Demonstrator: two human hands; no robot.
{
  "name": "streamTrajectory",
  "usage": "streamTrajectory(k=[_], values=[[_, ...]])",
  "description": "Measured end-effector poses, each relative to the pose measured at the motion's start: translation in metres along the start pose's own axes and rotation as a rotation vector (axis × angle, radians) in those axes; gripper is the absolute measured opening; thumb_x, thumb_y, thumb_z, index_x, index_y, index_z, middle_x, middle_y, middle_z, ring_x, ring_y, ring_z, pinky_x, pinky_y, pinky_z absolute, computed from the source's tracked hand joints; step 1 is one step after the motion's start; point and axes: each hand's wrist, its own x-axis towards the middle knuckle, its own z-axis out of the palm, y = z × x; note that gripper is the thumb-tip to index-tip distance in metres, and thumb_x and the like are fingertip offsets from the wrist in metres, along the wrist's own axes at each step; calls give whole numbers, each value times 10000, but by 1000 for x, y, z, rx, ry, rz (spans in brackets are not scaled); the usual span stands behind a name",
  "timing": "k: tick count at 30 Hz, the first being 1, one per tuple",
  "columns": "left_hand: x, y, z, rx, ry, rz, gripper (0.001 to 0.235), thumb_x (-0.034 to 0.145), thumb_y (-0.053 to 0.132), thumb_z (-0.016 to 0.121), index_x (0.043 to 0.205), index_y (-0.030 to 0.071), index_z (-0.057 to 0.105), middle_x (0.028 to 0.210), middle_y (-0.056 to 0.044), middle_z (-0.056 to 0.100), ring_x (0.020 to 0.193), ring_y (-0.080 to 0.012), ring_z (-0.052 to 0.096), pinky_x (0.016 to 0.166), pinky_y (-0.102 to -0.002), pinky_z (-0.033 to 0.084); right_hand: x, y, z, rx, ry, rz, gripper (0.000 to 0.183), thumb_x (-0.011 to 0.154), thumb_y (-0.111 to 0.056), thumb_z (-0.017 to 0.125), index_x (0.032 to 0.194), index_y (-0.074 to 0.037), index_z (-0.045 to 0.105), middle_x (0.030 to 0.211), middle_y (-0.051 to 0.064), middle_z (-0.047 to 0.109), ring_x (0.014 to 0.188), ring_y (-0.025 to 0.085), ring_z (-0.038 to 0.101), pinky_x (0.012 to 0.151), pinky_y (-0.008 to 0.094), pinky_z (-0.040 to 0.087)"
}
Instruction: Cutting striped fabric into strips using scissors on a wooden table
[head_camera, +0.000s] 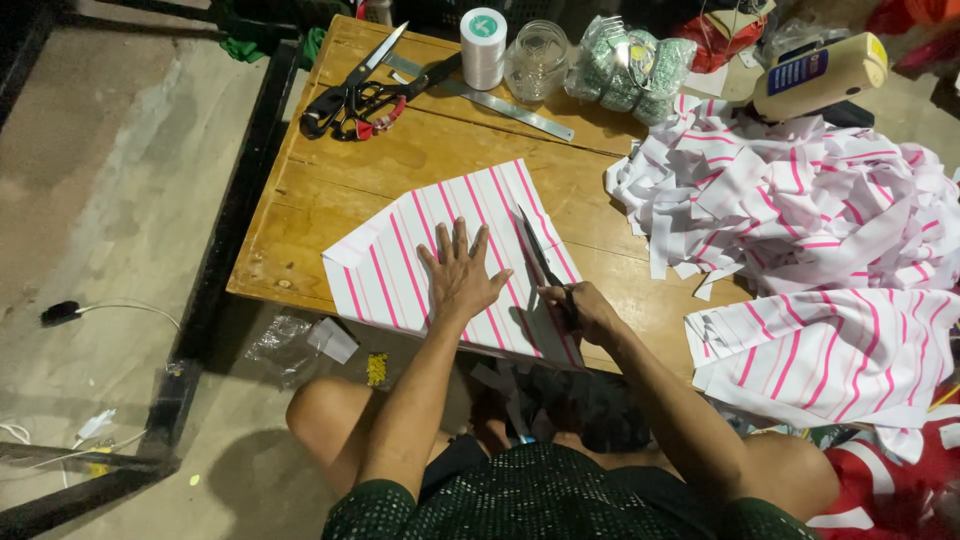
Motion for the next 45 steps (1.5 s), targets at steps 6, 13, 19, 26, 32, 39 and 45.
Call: streamTrajectory(k=[6, 13, 19, 26, 32, 39, 45], values=[[1, 0, 0, -2, -13, -7, 874, 924, 642, 502, 1639, 224, 222, 1703, -205, 131, 1566, -452, 32, 1150, -761, 19, -16, -29, 9, 33, -9, 17, 426, 768, -347, 825, 702, 10, 602, 494, 153, 533, 395, 271, 593, 337, 341, 419], [-1, 1, -6, -15, -35, -6, 871, 932, 636, 499, 1640, 213, 217, 1705, -203, 123, 1566, -451, 40, 1159, -756, 19, 11, 2, 9, -25, 14, -47, 410, 829, -326, 773, 694, 27, 612, 507, 159, 525, 417, 271, 591, 383, 335, 428], [0, 1, -5, -19, -35, -13, 875, 929, 634, 509, 1642, 220, 214, 1708, -201, 110, 1565, -454, 27, 1157, -758, 17, 9, -10, 3, -63, 32, -39, 444, 790, -363, 836, 681, 20, 640, 505, 180, 536, 418, 285, 596, 364, 358, 437], [-1, 1, -5, -11, -16, -6, 865, 932, 627, 512, 1636, 213, 228, 1702, -206, 129, 1561, -460, 43, 1157, -758, 21, 23, -33, 4, 8, 15, -35, 439, 769, -352, 837, 651, 4, 609, 493, 154, 518, 402, 263, 586, 357, 331, 430], [-1, 1, -7, -9, -16, -8, 862, 930, 629, 507, 1635, 215, 232, 1703, -200, 128, 1564, -454, 39, 1160, -756, 31, 42, -10, 7, 13, 15, -88, 433, 756, -344, 832, 646, 12, 612, 488, 157, 518, 409, 254, 589, 362, 311, 434], [0, 3, -6, 4, -28, -15, 873, 911, 580, 549, 1640, 232, 220, 1704, -195, 135, 1565, -452, 41, 1165, -754, 37, 44, -39, 10, -93, 12, -58, 444, 731, -390, 825, 635, -1, 634, 499, 151, 523, 408, 243, 575, 364, 338, 434], [1, 2, -5, 5, -46, -19, 859, 929, 611, 495, 1641, 225, 210, 1707, -194, 125, 1567, -447, 38, 1164, -753, 7, 60, -25, 17, 35, 46, -118, 388, 761, -291, 827, 627, 11, 627, 447, 157, 501, 357, 247, 571, 332, 298, 426]])
